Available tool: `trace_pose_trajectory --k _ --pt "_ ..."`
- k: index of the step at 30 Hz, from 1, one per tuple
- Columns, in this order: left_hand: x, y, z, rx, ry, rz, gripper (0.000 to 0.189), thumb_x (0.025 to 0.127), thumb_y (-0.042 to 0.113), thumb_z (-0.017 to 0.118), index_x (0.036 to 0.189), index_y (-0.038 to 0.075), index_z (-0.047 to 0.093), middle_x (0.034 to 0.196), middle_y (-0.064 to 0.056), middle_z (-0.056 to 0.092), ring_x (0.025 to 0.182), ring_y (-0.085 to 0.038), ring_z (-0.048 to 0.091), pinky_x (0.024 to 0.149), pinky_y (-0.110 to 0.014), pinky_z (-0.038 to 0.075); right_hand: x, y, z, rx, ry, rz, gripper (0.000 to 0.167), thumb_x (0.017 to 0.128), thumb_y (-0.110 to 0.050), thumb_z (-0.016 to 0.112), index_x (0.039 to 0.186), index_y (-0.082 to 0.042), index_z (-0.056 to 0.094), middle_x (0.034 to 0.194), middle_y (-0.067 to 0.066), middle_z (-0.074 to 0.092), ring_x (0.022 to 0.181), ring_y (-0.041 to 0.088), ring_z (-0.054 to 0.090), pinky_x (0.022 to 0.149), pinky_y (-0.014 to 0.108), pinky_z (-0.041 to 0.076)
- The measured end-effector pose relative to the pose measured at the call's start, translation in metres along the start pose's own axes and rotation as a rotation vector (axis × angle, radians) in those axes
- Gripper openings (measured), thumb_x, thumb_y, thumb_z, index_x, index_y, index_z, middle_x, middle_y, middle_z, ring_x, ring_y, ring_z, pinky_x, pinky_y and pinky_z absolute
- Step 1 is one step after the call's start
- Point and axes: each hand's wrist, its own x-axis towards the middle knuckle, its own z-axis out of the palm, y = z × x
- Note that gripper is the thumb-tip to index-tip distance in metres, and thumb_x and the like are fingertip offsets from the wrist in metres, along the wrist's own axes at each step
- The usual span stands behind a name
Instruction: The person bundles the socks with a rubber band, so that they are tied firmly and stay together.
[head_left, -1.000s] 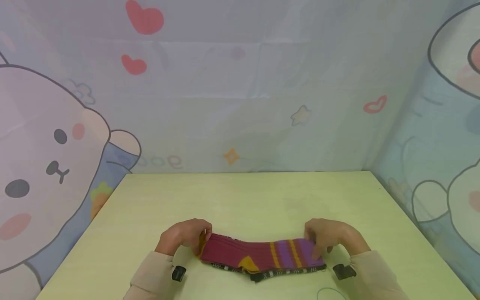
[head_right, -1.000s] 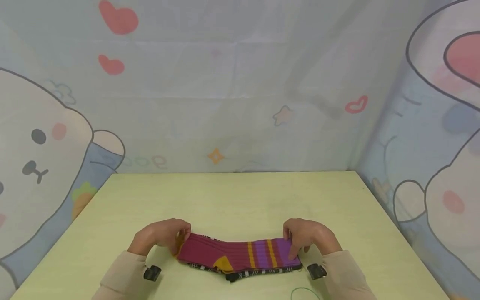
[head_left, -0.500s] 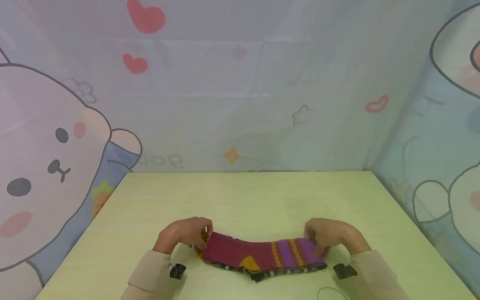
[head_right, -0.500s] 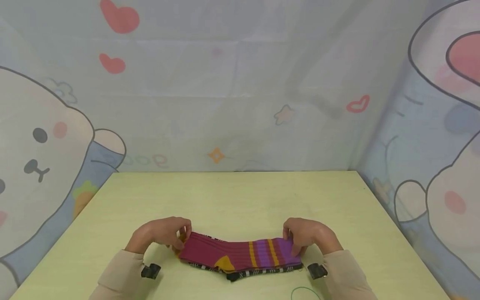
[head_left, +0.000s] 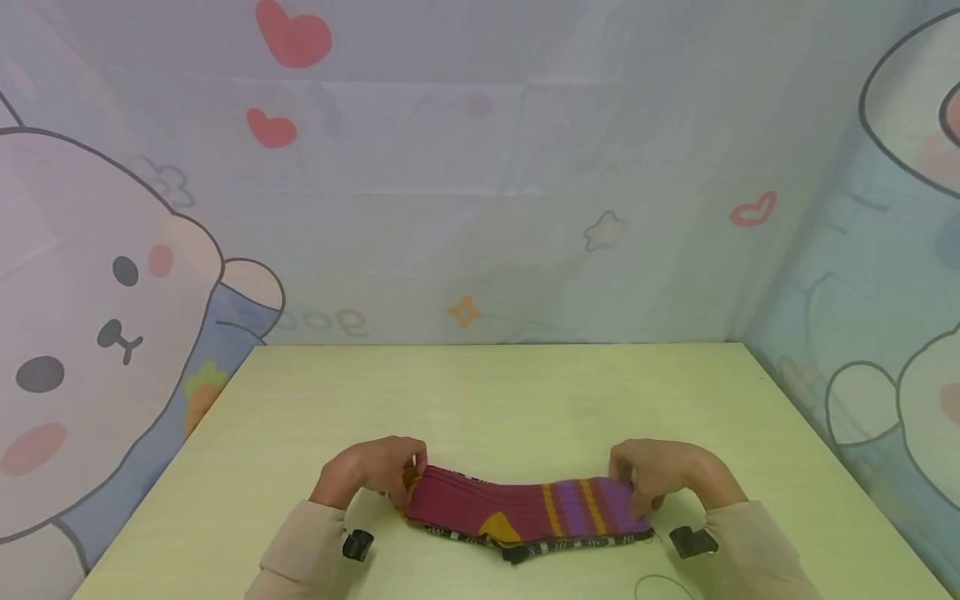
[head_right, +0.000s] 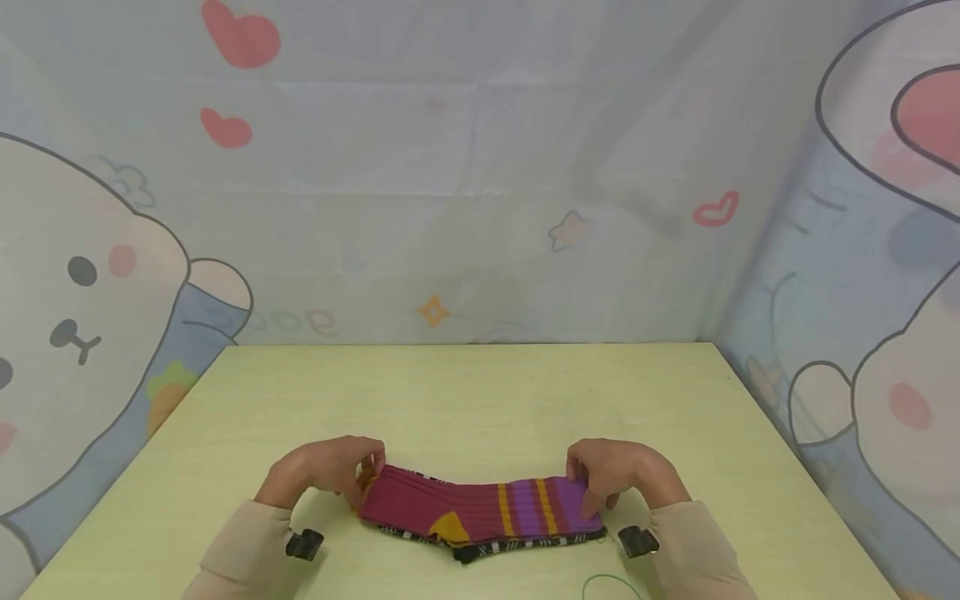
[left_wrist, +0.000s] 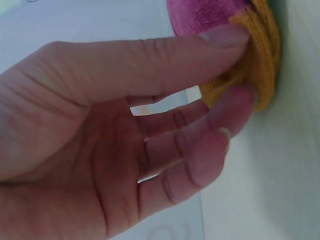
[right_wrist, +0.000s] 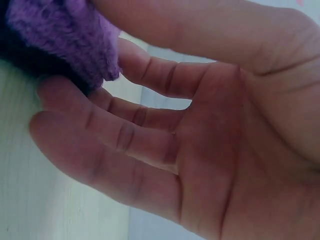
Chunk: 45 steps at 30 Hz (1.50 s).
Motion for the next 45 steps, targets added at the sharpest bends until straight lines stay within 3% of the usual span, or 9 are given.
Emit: trace_pose_trajectory --k 5,10,13,18,25,29,34,40,45 --pt "-0.001 0.003 -0.002 0.032 0.011 0.006 0.04 0.07 -0.007 0.085 0.093 0.01 0.058 0.091 -0.005 0.058 0.071 -0.02 0.052 0.059 -0.034 0.045 -0.002 0.003 -0.001 -0.002 -0.004 -0.035 0.032 0.079 -0.003 0.082 0.102 -0.005 0.059 0.104 0.009 0.058 0.079 0.024 0.062 0.067 0.044 0.055" --pt "-0.004 0.01 -0.003 0.119 0.058 0.034 0.039 0.069 -0.008 0.084 0.092 0.011 0.058 0.1 -0.006 0.054 0.083 -0.021 0.049 0.065 -0.037 0.045 -0.006 0.006 -0.003 -0.033 0.052 -0.103 0.026 0.086 -0.015 0.079 0.101 -0.005 0.06 0.101 0.007 0.059 0.077 0.023 0.061 0.065 0.042 0.053" --pt "-0.006 0.018 -0.002 0.136 0.082 0.05 0.033 0.076 -0.007 0.079 0.095 0.01 0.057 0.102 -0.01 0.049 0.08 -0.021 0.045 0.065 -0.036 0.041 -0.01 0.007 -0.004 -0.049 0.081 -0.118 0.026 0.089 -0.019 0.076 0.102 -0.004 0.059 0.1 0.007 0.059 0.075 0.024 0.061 0.063 0.041 0.051" --pt "-0.003 0.038 0.006 0.124 0.106 0.139 0.019 0.091 -0.001 0.068 0.105 0.006 0.058 0.104 -0.012 0.049 0.074 -0.019 0.047 0.068 -0.037 0.041 -0.023 0.006 -0.004 -0.1 0.064 -0.135 0.019 0.09 -0.02 0.075 0.095 -0.008 0.061 0.094 0.003 0.059 0.072 0.021 0.059 0.059 0.038 0.049" --pt "0.012 0.066 0.025 0.148 0.152 0.26 0.019 0.095 0.01 0.068 0.113 0.007 0.06 0.108 -0.009 0.053 0.076 -0.013 0.053 0.071 -0.033 0.047 -0.039 0.006 0.007 -0.203 0.01 -0.249 0.017 0.088 -0.016 0.075 0.08 -0.016 0.061 0.077 -0.01 0.054 0.067 0.004 0.046 0.061 0.026 0.043" --pt "0.02 0.08 0.036 0.121 0.177 0.295 0.019 0.096 0.01 0.067 0.114 0.007 0.06 0.112 -0.009 0.054 0.077 -0.011 0.054 0.071 -0.03 0.047 -0.048 0.01 0.018 -0.193 0.006 -0.248 0.018 0.085 -0.012 0.076 0.074 -0.015 0.062 0.069 -0.013 0.051 0.06 0.001 0.043 0.055 0.024 0.041" --pt "0.035 0.101 0.052 0.134 0.187 0.325 0.018 0.097 0.003 0.062 0.114 0.009 0.062 0.116 -0.006 0.058 0.087 -0.01 0.057 0.079 -0.027 0.049 -0.055 0.019 0.03 -0.164 0.015 -0.277 0.014 0.08 -0.007 0.073 0.071 -0.016 0.069 0.065 -0.015 0.056 0.057 -0.002 0.046 0.053 0.022 0.045" --pt "0.054 0.122 0.071 0.124 0.153 0.377 0.022 0.097 -0.002 0.058 0.114 0.011 0.064 0.115 0.001 0.064 0.095 -0.007 0.06 0.079 -0.022 0.049 -0.06 0.027 0.041 -0.098 -0.008 -0.245 0.019 0.076 -0.006 0.077 0.067 -0.016 0.063 0.06 -0.015 0.044 0.054 0.0 0.036 0.05 0.021 0.034" --pt "0.068 0.134 0.087 0.192 0.099 0.431 0.021 0.098 0.004 0.06 0.116 0.015 0.063 0.11 0.005 0.067 0.093 -0.002 0.06 0.077 -0.019 0.048 -0.059 0.03 0.045 -0.116 -0.004 -0.277 0.024 0.068 0.0 0.074 0.063 -0.015 0.054 0.058 -0.015 0.037 0.052 0.0 0.03 0.049 0.021 0.028"
